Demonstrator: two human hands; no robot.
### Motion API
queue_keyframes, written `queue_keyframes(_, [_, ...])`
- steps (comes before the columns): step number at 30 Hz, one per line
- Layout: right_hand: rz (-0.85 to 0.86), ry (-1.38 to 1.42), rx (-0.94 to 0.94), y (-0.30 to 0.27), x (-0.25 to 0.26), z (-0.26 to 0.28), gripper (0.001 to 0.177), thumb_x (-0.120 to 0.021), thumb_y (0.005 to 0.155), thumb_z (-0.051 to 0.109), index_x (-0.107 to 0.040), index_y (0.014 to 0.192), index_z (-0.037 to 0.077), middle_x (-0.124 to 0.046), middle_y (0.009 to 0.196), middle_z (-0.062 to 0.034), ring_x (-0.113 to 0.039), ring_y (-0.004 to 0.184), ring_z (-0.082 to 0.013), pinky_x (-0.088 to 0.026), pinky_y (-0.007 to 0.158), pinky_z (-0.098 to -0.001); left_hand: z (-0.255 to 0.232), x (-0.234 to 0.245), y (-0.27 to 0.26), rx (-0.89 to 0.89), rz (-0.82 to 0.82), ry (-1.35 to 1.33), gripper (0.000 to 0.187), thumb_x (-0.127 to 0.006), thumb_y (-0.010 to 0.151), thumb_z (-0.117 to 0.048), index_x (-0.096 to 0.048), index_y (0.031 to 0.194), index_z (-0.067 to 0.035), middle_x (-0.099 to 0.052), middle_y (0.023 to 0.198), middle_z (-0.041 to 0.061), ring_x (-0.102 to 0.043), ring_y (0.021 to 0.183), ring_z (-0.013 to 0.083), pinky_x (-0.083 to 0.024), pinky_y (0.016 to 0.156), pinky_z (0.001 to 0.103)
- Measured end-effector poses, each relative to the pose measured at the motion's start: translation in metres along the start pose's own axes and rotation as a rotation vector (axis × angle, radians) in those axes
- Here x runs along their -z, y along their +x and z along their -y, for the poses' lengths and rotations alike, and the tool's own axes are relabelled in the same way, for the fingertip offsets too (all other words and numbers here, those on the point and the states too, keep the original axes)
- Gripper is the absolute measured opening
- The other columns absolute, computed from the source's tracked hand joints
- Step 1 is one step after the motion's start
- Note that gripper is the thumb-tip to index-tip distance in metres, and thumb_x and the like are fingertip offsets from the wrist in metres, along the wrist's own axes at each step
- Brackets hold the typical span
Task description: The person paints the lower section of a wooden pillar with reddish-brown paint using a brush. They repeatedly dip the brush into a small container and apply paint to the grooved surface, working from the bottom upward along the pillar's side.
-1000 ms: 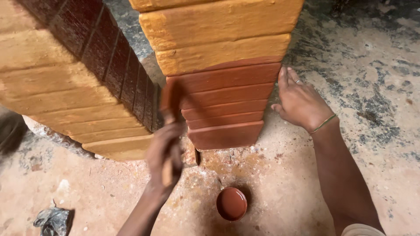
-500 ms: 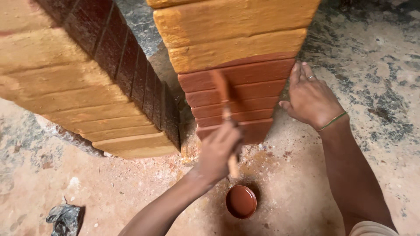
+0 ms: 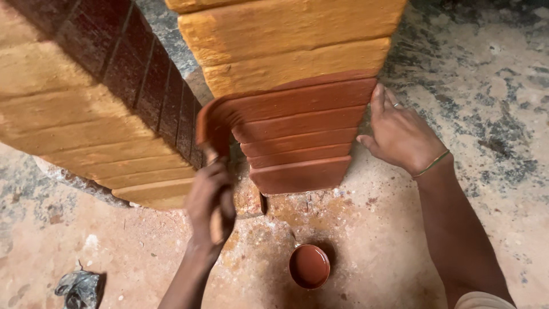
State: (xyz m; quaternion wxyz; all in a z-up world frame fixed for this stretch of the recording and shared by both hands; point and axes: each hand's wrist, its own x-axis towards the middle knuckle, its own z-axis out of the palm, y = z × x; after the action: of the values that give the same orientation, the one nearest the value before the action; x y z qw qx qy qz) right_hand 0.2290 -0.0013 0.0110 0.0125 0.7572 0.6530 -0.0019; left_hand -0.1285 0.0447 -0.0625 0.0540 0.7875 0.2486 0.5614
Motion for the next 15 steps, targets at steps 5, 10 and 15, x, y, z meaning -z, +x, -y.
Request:
queue_keyframes(5, [0.001,-0.015,-0.008,0.001,0.002,0.006,0.104,-0.071,0.09,0.038,-0.01,0.151,-0.021,-0.026,0.154,-0.041,-0.056,0.126,-0.0442,-0.048,0.108,-0.0416,-0.013,0.025,-0.028,0.116,0.042,0.135,0.009,-0.056,0.095,0.002,-0.064,0.096,-0.002,-0.073,0.099,0.016,-0.07,0.072,0.0147,-0.058,0.053,0.027])
queue_keyframes(10, [0.033,-0.047,-0.032,0.002,0.004,0.01,0.108,-0.07,0.091,0.04,-0.006,0.152,-0.022,-0.022,0.155,-0.0425,-0.052,0.13,-0.0425,-0.048,0.109,-0.0411,-0.028,-0.002,-0.017,0.206,0.317,0.048,0.016,-0.058,0.092,0.006,-0.065,0.098,-0.006,-0.07,0.098,0.01,-0.068,0.067,0.0139,-0.06,0.048,0.025])
queue_keyframes(15, [0.01,-0.104,-0.035,0.002,0.005,0.015,0.107,-0.069,0.091,0.04,-0.006,0.15,-0.022,-0.021,0.155,-0.0393,-0.035,0.145,-0.0402,-0.041,0.114,-0.0437,-0.057,-0.054,0.007,-0.022,0.626,-0.017,0.022,-0.065,0.086,0.012,-0.061,0.099,-0.005,-0.065,0.098,0.01,-0.066,0.071,0.018,-0.059,0.046,0.024])
